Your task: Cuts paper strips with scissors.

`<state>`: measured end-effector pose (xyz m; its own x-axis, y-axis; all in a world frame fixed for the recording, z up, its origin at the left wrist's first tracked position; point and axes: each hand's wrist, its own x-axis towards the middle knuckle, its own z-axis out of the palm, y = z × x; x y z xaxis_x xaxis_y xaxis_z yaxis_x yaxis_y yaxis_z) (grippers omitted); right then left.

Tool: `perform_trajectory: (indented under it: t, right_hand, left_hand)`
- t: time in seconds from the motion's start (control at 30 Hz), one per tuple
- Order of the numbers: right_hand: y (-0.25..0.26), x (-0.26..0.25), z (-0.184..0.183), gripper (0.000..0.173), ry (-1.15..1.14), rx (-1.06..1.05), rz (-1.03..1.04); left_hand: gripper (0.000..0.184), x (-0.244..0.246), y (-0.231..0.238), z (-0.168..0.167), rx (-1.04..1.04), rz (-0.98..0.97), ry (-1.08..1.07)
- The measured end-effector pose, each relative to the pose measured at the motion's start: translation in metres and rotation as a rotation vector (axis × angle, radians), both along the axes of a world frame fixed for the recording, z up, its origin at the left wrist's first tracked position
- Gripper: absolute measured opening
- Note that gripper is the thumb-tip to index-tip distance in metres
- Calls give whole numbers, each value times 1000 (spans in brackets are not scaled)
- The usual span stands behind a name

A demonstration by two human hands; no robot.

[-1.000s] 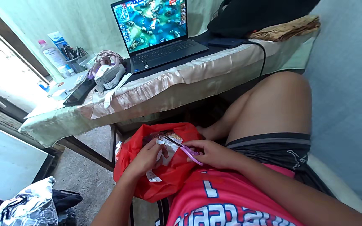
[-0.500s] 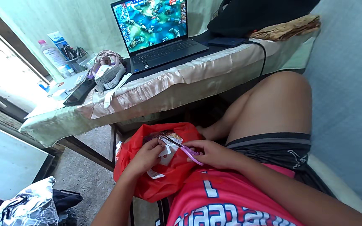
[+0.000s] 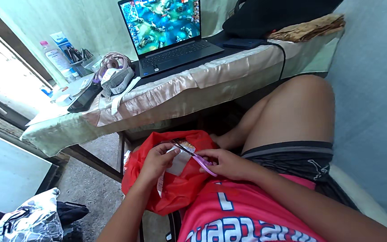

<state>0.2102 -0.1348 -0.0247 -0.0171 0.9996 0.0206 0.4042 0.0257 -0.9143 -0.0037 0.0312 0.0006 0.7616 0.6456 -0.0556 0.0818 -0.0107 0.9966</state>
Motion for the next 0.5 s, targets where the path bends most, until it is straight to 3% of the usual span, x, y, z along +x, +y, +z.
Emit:
perform_trajectory:
  t: [0.5]
  right_hand:
    - [0, -1, 0, 49, 7, -10, -8]
  left_hand:
    - [15, 2, -2, 0, -20, 24, 11]
